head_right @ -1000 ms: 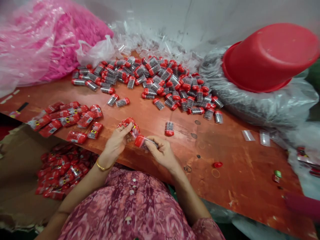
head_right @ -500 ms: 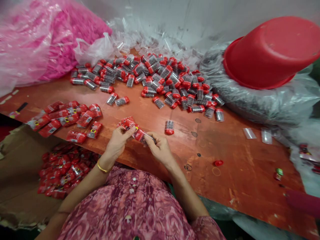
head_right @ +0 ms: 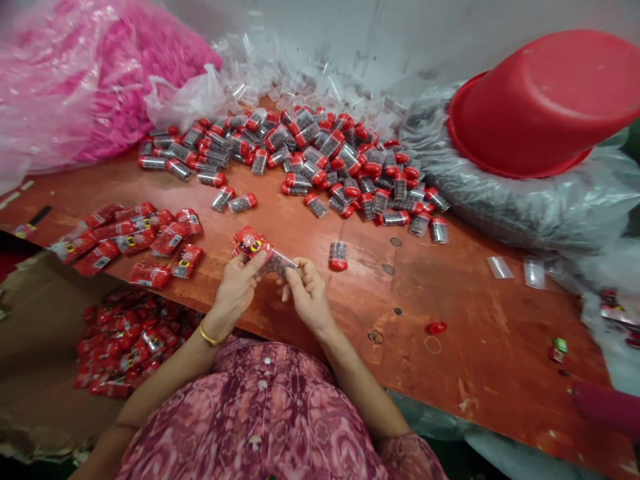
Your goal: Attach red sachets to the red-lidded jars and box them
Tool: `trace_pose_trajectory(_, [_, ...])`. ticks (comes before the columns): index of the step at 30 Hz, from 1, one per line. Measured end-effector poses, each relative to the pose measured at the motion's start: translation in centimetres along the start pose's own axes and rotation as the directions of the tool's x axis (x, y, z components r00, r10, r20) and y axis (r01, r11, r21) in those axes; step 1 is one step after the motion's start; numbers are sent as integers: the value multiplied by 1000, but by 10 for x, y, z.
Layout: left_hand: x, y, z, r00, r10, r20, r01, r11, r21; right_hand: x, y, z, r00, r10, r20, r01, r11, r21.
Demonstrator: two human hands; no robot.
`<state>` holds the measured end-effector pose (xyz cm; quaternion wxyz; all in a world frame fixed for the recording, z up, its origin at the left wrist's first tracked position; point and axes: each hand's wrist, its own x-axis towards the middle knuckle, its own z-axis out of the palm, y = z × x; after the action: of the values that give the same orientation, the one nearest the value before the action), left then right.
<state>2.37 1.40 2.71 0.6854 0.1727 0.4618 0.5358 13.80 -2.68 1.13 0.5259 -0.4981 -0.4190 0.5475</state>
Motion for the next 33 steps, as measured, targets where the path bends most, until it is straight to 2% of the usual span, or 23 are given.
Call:
trace_pose_trajectory(3, [-1, -5, 1, 1000, -12, 18, 13, 999, -52, -2, 0, 5, 998, -30, -49, 30, 1000, 4])
trace_pose_trajectory(8, [0, -2, 2, 998, -46, 47, 51, 994, -98, -8, 8, 13, 979, -146, -143, 128, 984, -128])
trace_pose_trajectory(15, [2, 0, 3, 991, -23, 134, 28, 999, -36, -9, 6, 19, 989, -100, -105, 99, 995, -15])
trace_pose_trajectory(19, [1, 2, 2, 984, -40, 173, 41, 999, -2, -9, 12, 16, 981, -150, -121, 140, 987, -84])
trace_pose_trajectory(23, [2, 2, 1, 990, -51, 135, 60, 996, -66, -10, 22, 12, 975, -193, -108, 170, 967, -190])
trace_pose_trajectory(25, [1, -2, 1, 992, -40, 118, 50, 995, -85, -10, 22, 13, 981, -161, -105, 147, 980, -135])
trace_pose_trajectory(27, [0, -8, 0, 990, -41, 132, 51, 996, -73, -9, 20, 18, 990, -97, -98, 99, 995, 24])
trace_pose_trajectory(30, [-5, -16, -3, 980, -64, 187, 68, 998, -15, -7, 15, 24, 996, 1, -89, 22, 968, 250])
trace_pose_trajectory(33, [-9, -17, -7, 977, -53, 207, 51, 999, 16, -7, 13, 26, 996, 35, -85, -10, 959, 284])
